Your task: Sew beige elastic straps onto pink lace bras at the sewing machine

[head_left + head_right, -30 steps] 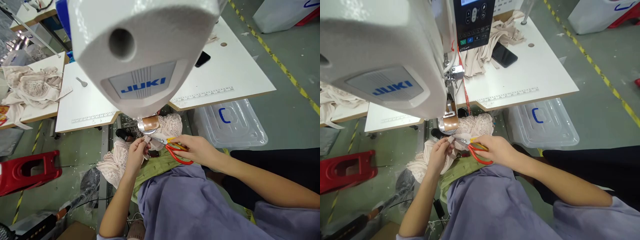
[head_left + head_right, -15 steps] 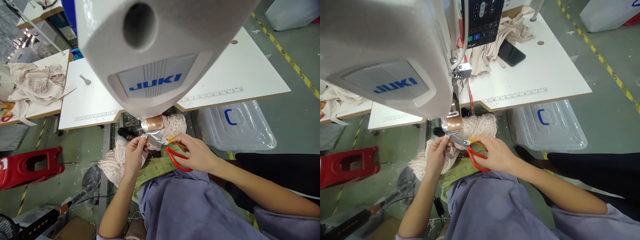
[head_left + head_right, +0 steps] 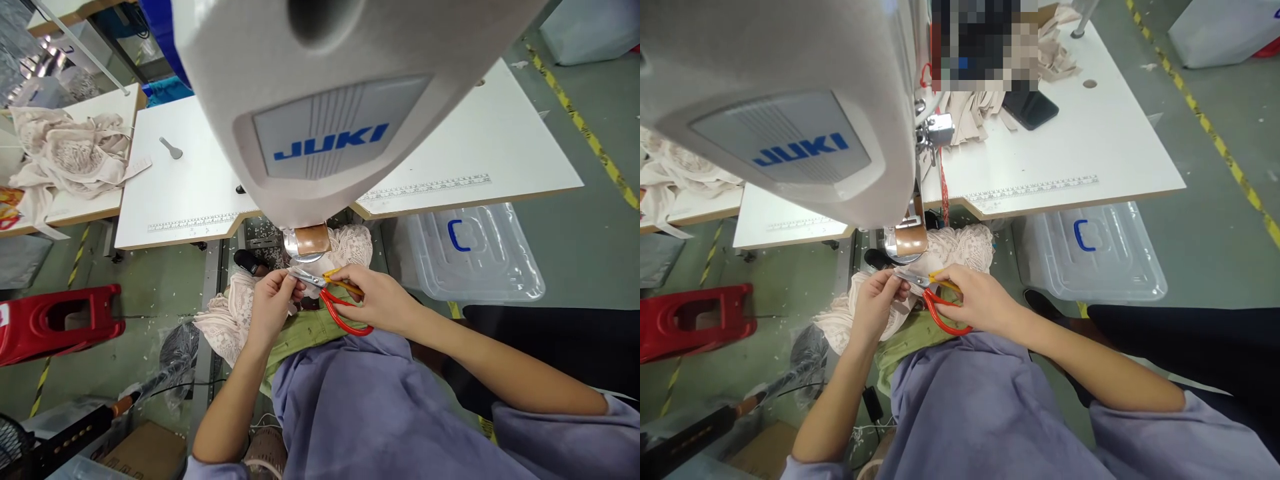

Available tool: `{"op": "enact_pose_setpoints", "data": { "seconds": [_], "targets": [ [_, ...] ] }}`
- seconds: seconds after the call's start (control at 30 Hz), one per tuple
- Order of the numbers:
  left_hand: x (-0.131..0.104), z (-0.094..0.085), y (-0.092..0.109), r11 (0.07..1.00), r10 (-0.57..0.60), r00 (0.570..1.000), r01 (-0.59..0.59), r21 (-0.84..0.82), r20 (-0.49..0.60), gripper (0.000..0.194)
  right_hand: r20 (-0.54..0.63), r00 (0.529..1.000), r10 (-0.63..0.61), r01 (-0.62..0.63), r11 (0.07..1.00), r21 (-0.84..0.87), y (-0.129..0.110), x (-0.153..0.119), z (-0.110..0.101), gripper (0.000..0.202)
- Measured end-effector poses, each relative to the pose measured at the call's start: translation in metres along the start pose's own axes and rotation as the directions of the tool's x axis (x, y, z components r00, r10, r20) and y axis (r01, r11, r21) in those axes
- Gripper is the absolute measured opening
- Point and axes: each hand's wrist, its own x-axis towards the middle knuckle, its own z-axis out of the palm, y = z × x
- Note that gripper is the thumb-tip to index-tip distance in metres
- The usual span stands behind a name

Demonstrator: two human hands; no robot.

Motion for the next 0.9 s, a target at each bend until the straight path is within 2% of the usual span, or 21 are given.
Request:
{"op": "enact_pose_setpoints", "data": {
  "seconds": [0.2,0.27,0.37,0.43,0.5,0.6,0.7,0.73,0.8,0.87,0.9],
  "targets": [
    [-0.002,0.002,-0.006,1.0,-0.006,1.0,0.007,0.009,-0.018,0.03,0.053,0.998,0.027,-0.028,0.999,0.018,0.004,-0.004,-0.008,0.026],
    [-0.004,0.005,-0.01,0.999,0.0,0.999,-0.002,-0.039,-0.05,0.031,0.045,0.997,0.056,-0.057,0.998,0.008,0.008,-0.01,-0.012,0.026],
    [-0.005,0.009,-0.016,0.986,0.0,0.997,-0.012,-0.168,-0.074,0.035,0.029,0.985,0.171,-0.171,0.985,-0.006,0.018,-0.019,-0.027,0.032],
    [-0.005,0.012,-0.018,0.967,-0.017,0.998,0.001,-0.254,-0.059,0.035,-0.029,0.971,0.236,-0.238,0.97,-0.047,0.027,-0.016,-0.045,0.035],
    [-0.004,0.015,-0.017,0.95,-0.033,0.998,0.018,-0.311,-0.045,0.032,-0.156,0.955,0.251,-0.273,0.951,-0.143,0.038,-0.001,-0.069,0.038],
    [-0.002,0.019,-0.01,0.941,-0.06,0.998,0.05,-0.335,-0.018,0.031,-0.317,0.933,0.172,-0.282,0.896,-0.344,0.054,0.041,-0.103,0.042],
    [-0.004,0.02,0.003,0.944,-0.124,0.99,0.138,-0.298,0.065,0.035,-0.318,0.948,-0.012,-0.155,0.857,-0.492,0.059,0.069,-0.122,0.038],
    [-0.005,0.02,0.008,0.946,-0.151,0.983,0.174,-0.274,0.104,0.037,-0.32,0.944,-0.086,-0.092,0.858,-0.504,0.056,0.069,-0.121,0.035],
    [-0.007,0.021,0.015,0.947,-0.217,0.956,0.255,-0.195,0.197,0.042,-0.364,0.902,-0.232,0.044,0.889,-0.457,0.042,0.059,-0.107,0.033],
    [-0.007,0.023,0.019,0.947,-0.257,0.922,0.3,-0.113,0.288,0.038,-0.198,0.857,-0.476,0.376,0.84,-0.391,0.026,0.043,-0.079,0.034],
    [-0.007,0.025,0.019,0.948,-0.271,0.899,0.311,-0.066,0.343,0.037,-0.05,0.823,-0.566,0.516,0.782,-0.35,0.019,0.036,-0.064,0.031]
  ]
}}
